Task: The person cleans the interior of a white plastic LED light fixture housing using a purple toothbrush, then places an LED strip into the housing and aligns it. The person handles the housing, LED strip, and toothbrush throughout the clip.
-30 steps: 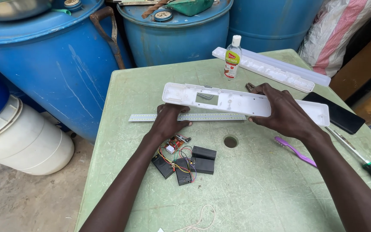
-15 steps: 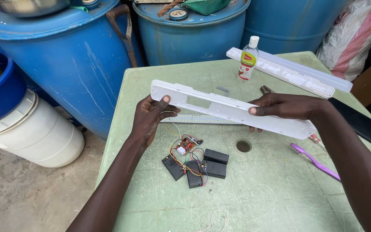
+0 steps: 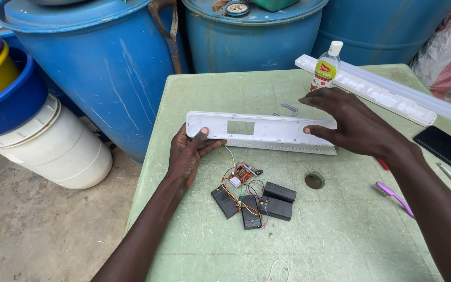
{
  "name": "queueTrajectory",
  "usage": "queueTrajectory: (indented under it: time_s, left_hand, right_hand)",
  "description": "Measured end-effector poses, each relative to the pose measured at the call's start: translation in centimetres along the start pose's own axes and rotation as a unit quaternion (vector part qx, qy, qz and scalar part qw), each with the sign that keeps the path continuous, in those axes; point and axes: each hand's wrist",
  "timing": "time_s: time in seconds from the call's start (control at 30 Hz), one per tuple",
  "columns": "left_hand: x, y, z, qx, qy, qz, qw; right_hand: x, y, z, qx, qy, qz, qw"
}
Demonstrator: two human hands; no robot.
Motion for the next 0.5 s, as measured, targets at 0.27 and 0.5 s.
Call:
queueTrajectory:
  time_s: [0.27,0.5]
  left_hand:
    - [2.0,1.2,0.0,-0.061,-0.080,-0.082,0.991]
    - [3.2,1.6,0.6,-0.082,-0.089,-0.119,0.985]
  right_hand:
    - [-1.1,-2.1,4.4,0.008,-0.003,-0.122,0.993]
    - [-7.0,-1.8,0.6,-0.072,-0.032,0.057,0.995]
Point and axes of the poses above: each hand's wrist, its own y-axis towards the middle knuckle, its own x-axis out of the back of the hand, z = x × y, and after that the axes turned 12 degrees about -y, right-handed
